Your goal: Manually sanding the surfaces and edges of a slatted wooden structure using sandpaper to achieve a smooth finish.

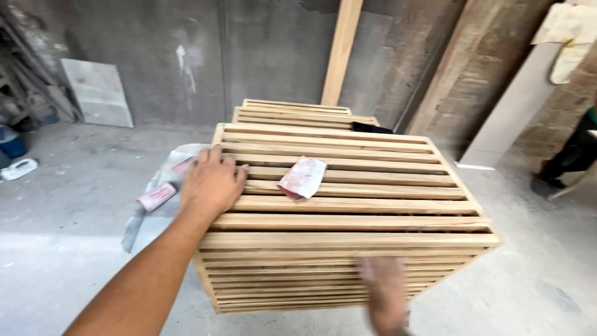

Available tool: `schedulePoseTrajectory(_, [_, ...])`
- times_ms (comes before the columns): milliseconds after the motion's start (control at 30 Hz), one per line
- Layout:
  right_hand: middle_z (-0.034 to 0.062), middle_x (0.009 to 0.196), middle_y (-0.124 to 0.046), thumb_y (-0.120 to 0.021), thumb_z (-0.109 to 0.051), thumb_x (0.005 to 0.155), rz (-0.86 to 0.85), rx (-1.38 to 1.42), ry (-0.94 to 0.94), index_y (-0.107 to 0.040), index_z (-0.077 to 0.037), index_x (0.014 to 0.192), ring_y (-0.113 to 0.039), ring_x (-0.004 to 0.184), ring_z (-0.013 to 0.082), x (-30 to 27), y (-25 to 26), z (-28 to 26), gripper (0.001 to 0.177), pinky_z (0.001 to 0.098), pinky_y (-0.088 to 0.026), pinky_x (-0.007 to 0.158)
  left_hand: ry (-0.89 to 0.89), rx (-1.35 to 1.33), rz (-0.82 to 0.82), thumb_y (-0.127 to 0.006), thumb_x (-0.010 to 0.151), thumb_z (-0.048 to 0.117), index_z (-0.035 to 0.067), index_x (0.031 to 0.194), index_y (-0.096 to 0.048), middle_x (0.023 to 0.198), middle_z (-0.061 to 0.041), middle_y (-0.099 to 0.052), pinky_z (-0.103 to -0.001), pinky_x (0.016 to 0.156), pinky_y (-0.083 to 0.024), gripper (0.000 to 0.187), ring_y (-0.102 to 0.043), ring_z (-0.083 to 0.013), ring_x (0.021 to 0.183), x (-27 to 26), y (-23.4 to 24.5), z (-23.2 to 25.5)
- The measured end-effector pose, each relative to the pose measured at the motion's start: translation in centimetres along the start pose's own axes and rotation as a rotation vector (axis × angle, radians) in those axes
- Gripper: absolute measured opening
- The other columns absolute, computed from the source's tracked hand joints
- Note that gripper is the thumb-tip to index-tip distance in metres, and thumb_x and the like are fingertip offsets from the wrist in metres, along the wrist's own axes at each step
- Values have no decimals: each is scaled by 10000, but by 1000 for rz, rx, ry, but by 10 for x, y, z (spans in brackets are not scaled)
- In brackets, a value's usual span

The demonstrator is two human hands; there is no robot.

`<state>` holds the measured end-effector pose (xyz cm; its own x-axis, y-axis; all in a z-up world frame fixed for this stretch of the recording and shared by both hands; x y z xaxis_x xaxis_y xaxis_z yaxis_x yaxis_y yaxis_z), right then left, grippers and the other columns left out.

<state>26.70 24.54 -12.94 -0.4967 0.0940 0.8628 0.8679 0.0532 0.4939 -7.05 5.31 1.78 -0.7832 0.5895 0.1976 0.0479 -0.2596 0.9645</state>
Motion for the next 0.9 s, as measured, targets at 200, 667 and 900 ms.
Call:
schedulePoseTrajectory(200, [-92,1164,-685,-574,134,679,-308,193,-75,-631,-243,1324,-592,1069,289,74,-127,-221,749,664,-282,1067,2,-83,-35,-332,1036,442,30,1304,-624,1416,-135,-501,-537,1093,-405,571,-417,-330,1337,1,-3,-6])
schedulePoseTrajectory(667, [197,1373,-650,-459,204,917,-97,-44,91,-573,55,1349,-632,1277,358,-32,113,57,470,492,-420,1228,-17,-55,-95,-291,1064,499,45,1387,-576,1412,-163,-495,-542,1059,-432,626,-406,-346,1345,1,-5,-1])
schedulePoseTrajectory(900, [73,1177,-464,-309,195,555,-1228,-872,-81,-463,-41,1288,-452,1061,234,-64,-73,2,785,464,-423,1030,-3,-43,-94,-294,1076,509,40,1394,-564,1416,-157,-499,-554,1087,-432,628,-410,-338,1362,-1,1,-1])
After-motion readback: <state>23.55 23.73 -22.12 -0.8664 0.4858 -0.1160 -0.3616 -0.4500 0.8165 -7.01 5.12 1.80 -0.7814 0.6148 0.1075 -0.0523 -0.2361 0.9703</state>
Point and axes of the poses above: each hand's wrist, its own x-axis towards the middle knuckle, its own y-axis out of the back of the hand, z = x × y, the point moved 9 cm from there along x, towards the middle knuckle
